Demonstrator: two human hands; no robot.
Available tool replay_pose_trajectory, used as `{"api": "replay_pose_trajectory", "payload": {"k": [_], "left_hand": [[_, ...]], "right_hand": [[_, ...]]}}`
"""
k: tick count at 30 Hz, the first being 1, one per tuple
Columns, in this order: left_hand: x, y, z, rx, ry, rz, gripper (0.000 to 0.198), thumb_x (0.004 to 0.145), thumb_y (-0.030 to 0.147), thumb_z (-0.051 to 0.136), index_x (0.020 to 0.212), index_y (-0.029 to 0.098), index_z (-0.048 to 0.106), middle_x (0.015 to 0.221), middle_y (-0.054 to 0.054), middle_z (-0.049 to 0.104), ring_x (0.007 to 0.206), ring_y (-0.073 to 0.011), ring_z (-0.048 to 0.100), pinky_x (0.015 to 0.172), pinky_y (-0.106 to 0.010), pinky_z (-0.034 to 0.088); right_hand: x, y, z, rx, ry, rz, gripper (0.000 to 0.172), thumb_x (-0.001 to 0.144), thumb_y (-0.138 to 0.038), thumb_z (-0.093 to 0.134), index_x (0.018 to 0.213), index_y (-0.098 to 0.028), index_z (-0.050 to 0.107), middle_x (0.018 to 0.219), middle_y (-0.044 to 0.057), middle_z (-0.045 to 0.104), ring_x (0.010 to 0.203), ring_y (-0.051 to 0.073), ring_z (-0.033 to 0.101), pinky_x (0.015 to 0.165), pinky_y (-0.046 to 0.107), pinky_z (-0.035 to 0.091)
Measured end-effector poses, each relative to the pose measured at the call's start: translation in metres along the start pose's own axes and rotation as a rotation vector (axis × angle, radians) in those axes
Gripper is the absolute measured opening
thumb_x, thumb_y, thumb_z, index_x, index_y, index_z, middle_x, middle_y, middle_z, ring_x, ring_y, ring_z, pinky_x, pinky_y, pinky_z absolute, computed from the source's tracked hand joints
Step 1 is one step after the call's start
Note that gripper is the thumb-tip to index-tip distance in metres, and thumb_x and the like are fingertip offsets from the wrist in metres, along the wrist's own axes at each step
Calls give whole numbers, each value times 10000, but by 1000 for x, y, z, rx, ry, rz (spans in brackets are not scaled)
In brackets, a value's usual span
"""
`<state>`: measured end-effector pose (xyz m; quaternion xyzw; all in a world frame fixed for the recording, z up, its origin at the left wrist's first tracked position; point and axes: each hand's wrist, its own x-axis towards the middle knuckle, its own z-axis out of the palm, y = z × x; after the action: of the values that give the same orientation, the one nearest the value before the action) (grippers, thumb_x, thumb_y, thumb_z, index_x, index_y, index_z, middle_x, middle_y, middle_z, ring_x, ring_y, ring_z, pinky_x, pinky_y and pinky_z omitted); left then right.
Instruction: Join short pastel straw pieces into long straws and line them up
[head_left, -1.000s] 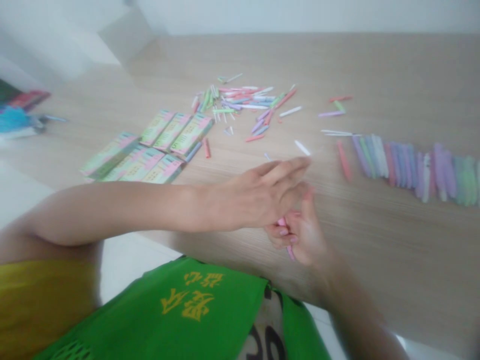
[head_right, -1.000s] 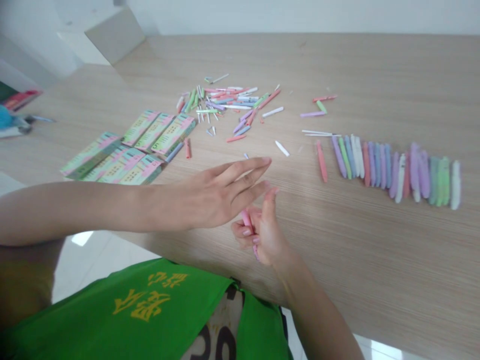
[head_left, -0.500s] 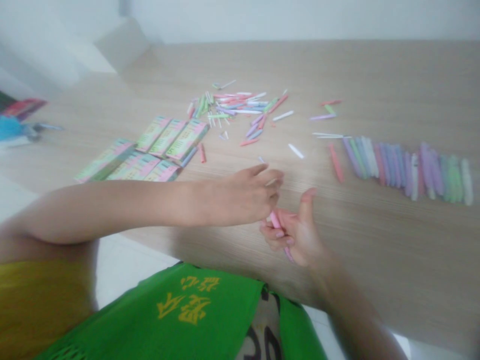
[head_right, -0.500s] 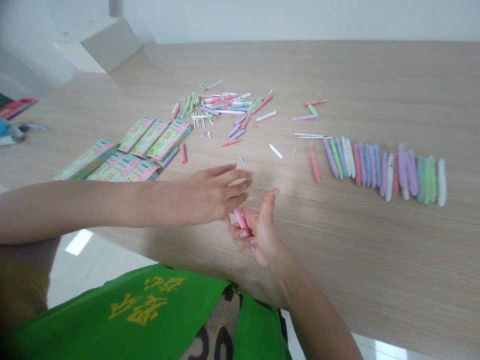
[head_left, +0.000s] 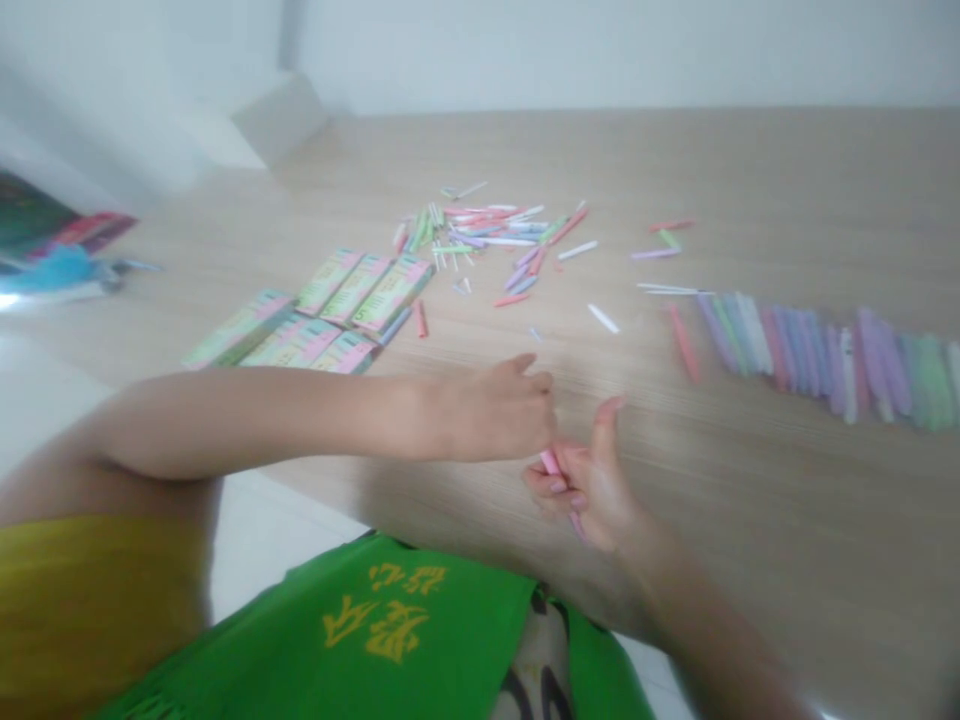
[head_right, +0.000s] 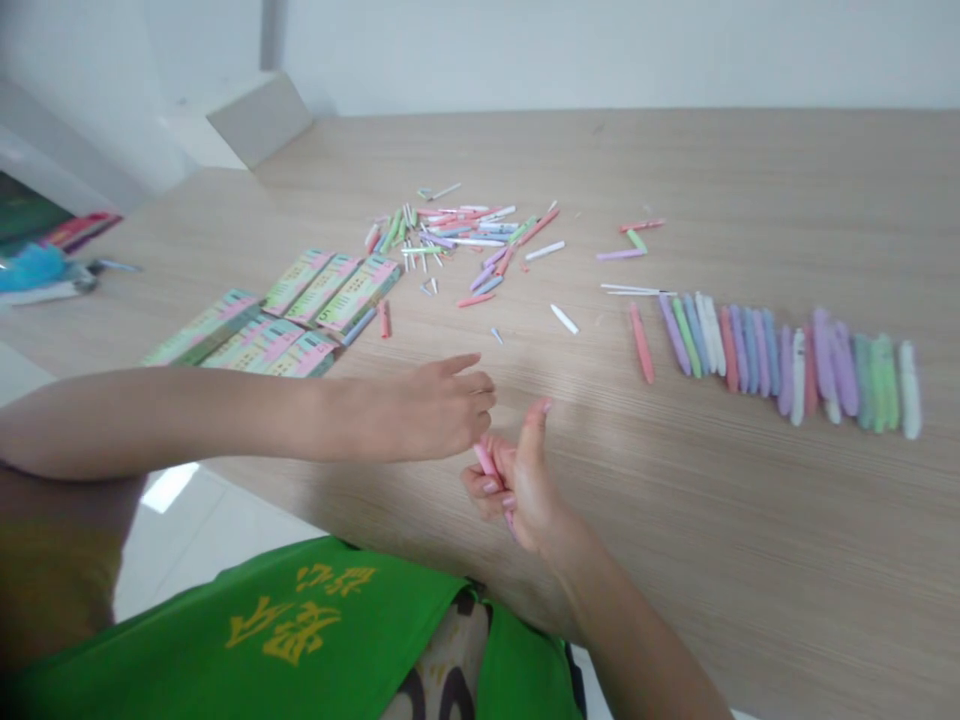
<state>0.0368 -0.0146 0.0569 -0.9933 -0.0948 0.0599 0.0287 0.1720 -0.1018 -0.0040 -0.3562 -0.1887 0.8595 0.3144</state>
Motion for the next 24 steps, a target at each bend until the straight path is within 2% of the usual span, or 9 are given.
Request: {"api": "replay_pose_trajectory", "payload": {"k": [6,9,11,13,16,18,20,22,24], "left_hand": [[3,-4,-2,38,244,35,258,852,204,545,1056,52,582,1222,-218,537,1141,-302,478,990,-487,373],[3,-8,-2,2,303,-13,246,852,231,550,1050,94,601,1388,-204,435,1229,-293,415,1035,-485,325],[3,-9,1,7,229,21,115,846,185,554,886,162,659,1289,-133,563,1160,-255,478,1034,-448,335],[5,-9,5,27,87,119,158,824,148,580,698,200,659,1003,-74,699,996,-228,555,994,-424,374],[9,-9,9,34,26,199,175,785,122,626,641,217,651,732,-40,699,910,-231,556,955,-420,394],[10,-9,8,23,87,212,77,755,136,666,737,210,670,780,-55,705,1010,-250,522,982,-420,369],[9,-10,3,7,120,188,165,734,193,701,894,168,671,950,-101,702,1127,-268,467,1014,-416,340],[6,-9,-2,-11,98,101,310,743,273,700,1004,115,646,1099,-155,660,1181,-287,436,1010,-416,343],[2,-6,-7,-38,29,7,254,793,301,647,976,125,657,1067,-155,672,1139,-286,476,960,-407,382]], "right_hand": [[2,0,-6,13,-2,21,963,540,-950,-33,816,-184,482,464,-99,267,367,25,63,376,187,35],[0,-3,-9,10,-2,13,895,536,-951,-34,709,-197,416,465,-90,271,359,21,82,367,185,44],[1,-2,-10,15,8,34,855,550,-948,-25,711,-210,375,451,-92,278,359,24,73,369,183,43],[3,1,-9,0,26,65,851,578,-936,-28,757,-215,388,442,-96,287,366,28,57,376,182,34],[6,4,-8,-56,48,98,905,596,-922,-47,867,-213,446,420,-101,291,368,37,45,380,187,23],[5,2,-7,-90,46,92,943,589,-923,-54,907,-203,466,402,-104,282,363,40,42,378,194,20],[1,-3,-8,-95,39,57,954,582,-929,-50,900,-194,469,408,-103,277,362,37,48,379,199,24],[-3,-7,-9,-77,33,14,926,587,-929,-40,861,-196,455,436,-98,285,369,33,55,383,200,29],[-5,-9,-10,-68,38,-5,875,592,-931,-28,794,-207,420,461,-87,304,377,32,66,382,200,26]]}}
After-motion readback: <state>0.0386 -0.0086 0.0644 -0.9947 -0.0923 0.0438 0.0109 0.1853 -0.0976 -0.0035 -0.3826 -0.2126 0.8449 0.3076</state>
